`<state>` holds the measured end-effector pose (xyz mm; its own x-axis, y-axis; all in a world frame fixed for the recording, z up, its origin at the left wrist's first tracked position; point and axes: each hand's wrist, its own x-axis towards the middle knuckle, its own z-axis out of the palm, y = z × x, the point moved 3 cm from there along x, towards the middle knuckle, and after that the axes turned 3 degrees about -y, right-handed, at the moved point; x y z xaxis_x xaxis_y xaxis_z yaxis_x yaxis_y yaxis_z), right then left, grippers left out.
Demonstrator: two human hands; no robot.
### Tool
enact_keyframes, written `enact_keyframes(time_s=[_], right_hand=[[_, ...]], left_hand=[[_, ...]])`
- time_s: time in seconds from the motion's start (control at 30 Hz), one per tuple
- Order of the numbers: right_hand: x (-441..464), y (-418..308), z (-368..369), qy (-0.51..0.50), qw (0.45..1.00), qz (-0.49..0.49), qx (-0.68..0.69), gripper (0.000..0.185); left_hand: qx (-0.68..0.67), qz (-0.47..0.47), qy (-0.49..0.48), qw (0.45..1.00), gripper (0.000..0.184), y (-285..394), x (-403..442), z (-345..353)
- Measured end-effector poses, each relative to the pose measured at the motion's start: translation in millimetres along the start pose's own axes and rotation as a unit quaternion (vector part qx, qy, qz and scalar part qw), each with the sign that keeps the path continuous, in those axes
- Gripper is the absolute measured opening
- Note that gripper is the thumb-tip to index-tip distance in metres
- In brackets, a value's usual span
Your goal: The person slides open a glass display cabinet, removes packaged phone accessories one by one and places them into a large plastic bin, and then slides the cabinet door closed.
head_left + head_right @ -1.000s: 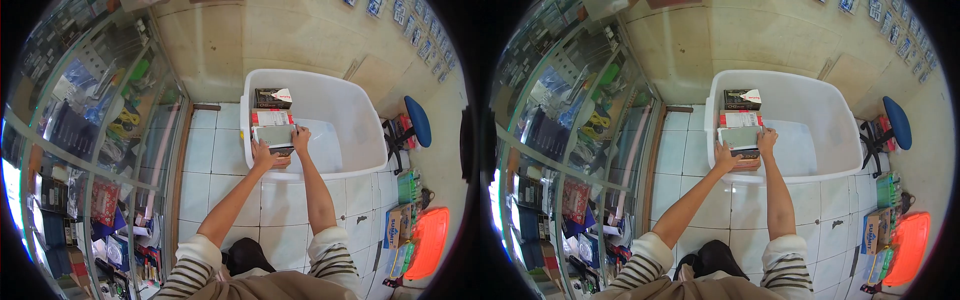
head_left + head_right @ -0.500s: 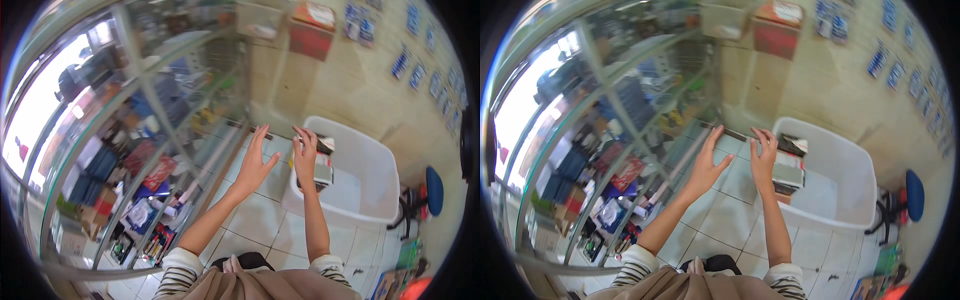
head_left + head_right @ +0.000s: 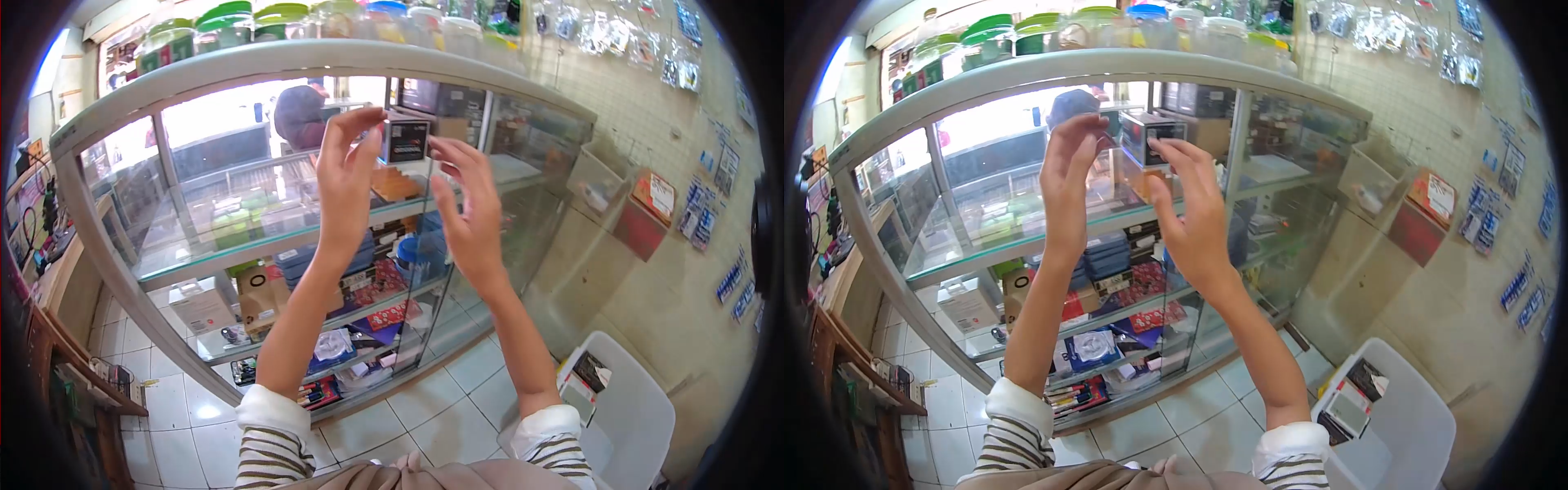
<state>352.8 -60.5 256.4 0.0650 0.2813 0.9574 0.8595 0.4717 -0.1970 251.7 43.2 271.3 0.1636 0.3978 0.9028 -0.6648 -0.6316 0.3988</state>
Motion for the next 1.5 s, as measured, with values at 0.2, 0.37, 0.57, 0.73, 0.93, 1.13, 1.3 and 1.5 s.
enact_keyframes(time_s=[0.2,0.37,0.57,0.73,0.93,1.13,1.3,1.5], right_hand=[[32.0,72.6,91.9,0.0,0.996,0.078,0.051,0.043],[46.5,147.7,120.5,0.117,0.978,0.119,-0.128,0.047],[53.7,196.9,134.6,0.176,0.916,0.306,-0.191,0.058],[52.3,227.2,135.9,0.184,0.879,0.38,-0.222,0.059],[51.3,235.1,136.8,0.198,0.864,0.424,-0.185,0.054],[48.8,225.9,132.7,0.174,0.865,0.426,-0.198,0.048],[41.7,233.5,138.9,0.185,0.905,0.305,-0.233,0.047],[41.0,161.3,129.2,0.118,0.878,0.45,-0.114,0.04]], left_hand=[[-0.034,-0.13,0.072,0.988,0.024,-92.7,50.6,-23.9],[0.026,-0.191,0.101,0.976,0.025,-170.7,75.9,-26.9],[0.181,-0.28,0.007,0.943,0.036,-225.8,83.9,-23.9],[0.283,-0.247,0.006,0.927,0.04,-249.5,77.9,-21.8],[0.153,-0.338,-0.069,0.926,0.046,-258.3,67.6,-21.7],[0.176,-0.303,-0.051,0.935,0.041,-310.4,79.9,-40.3],[0.169,-0.298,0.037,0.939,0.036,-291.5,80.1,-50.3],[0.137,-0.353,0.142,0.914,0.032,-266.4,71.3,-57.0]])
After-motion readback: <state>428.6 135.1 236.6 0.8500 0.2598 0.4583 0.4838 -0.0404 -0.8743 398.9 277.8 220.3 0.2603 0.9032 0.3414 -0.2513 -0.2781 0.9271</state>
